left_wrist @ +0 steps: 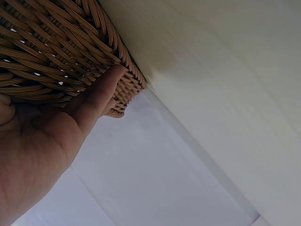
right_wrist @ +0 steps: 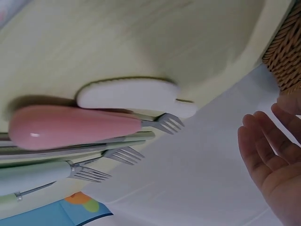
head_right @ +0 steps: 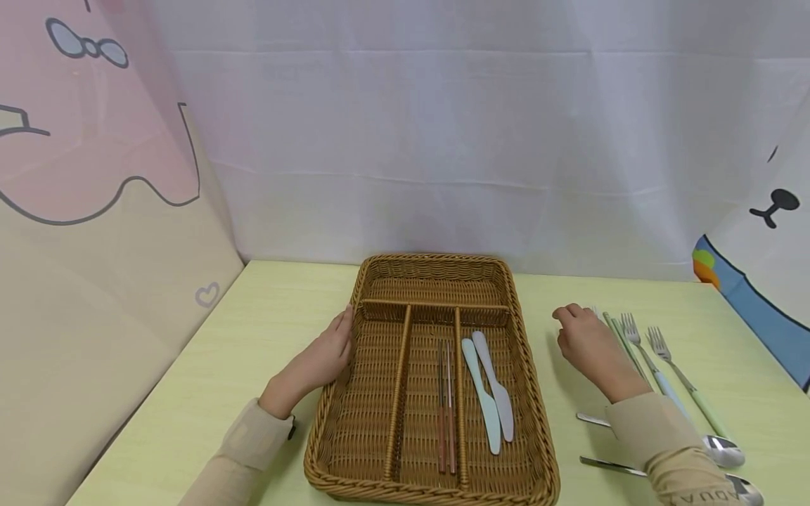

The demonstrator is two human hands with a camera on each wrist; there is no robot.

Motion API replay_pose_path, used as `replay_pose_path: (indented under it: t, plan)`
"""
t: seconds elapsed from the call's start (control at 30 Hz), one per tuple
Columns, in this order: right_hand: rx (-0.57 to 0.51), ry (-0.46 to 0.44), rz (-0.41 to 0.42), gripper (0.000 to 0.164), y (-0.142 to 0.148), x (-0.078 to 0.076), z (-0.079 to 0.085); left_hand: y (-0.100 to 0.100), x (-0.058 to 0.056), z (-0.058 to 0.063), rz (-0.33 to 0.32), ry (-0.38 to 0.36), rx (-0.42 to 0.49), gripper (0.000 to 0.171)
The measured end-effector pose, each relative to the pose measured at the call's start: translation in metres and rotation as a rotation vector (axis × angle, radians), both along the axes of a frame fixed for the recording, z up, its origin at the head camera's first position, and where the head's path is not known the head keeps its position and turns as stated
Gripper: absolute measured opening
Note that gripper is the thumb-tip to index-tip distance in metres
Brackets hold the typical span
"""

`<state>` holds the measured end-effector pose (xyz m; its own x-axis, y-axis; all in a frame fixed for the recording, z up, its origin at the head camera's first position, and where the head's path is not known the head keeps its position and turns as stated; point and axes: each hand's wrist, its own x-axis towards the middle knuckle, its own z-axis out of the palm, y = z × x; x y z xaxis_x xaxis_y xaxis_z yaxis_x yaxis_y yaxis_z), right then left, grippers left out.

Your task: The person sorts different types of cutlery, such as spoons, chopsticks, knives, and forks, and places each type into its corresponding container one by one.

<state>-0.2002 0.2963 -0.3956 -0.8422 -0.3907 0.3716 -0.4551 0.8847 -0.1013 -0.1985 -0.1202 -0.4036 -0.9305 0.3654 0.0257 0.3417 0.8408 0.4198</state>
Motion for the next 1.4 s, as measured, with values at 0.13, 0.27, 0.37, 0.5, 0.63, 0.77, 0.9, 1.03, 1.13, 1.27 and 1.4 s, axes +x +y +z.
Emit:
replay_pose_path:
  t: [0.13,0.27,0.37,0.5,0.63,0.77,0.9,1.03,1.13,1.27,1.4]
  plan:
    - [-0.004,-0.087,-0.056,0.028,0.008,-0.001,-0.003,-0.001,0.000,0.000,-0.002,-0.003,0.003,0.052]
    - [-0.012,-0.126,-0.110,0.030,0.017,-0.004,-0.008,0.000,0.000,-0.001,0.001,0.000,0.002,0.052]
    - [-0.019,-0.175,-0.144,0.032,0.023,-0.005,-0.012,0.000,0.000,-0.001,0.006,0.001,-0.002,0.053]
    - [-0.012,-0.231,-0.158,0.033,0.029,-0.005,-0.015,0.001,0.000,-0.001,0.008,0.001,-0.008,0.053]
    - [-0.004,-0.215,-0.141,0.031,0.034,-0.005,-0.018,0.001,-0.001,-0.001,0.008,0.001,-0.006,0.053]
    - [0.002,-0.213,-0.142,0.028,0.035,-0.005,-0.019,0.001,-0.001,-0.001,0.007,0.001,-0.007,0.053]
    - [0.011,-0.235,-0.165,0.024,0.036,-0.005,-0.020,0.001,-0.002,-0.002,0.005,0.001,-0.005,0.053]
    - [-0.001,-0.254,-0.185,0.019,0.036,-0.005,-0.021,0.001,-0.001,-0.002,0.005,0.004,-0.006,0.053]
    - [-0.013,-0.275,-0.194,0.020,0.036,-0.005,-0.021,0.001,-0.001,-0.002,0.007,0.004,-0.008,0.053]
    - [-0.023,-0.317,-0.209,0.027,0.036,-0.004,-0.019,0.001,-0.001,-0.002,0.008,0.003,-0.007,0.053]
    - [-0.018,-0.311,-0.212,0.026,0.035,-0.004,-0.019,0.001,-0.002,-0.002,0.009,0.002,-0.007,0.053]
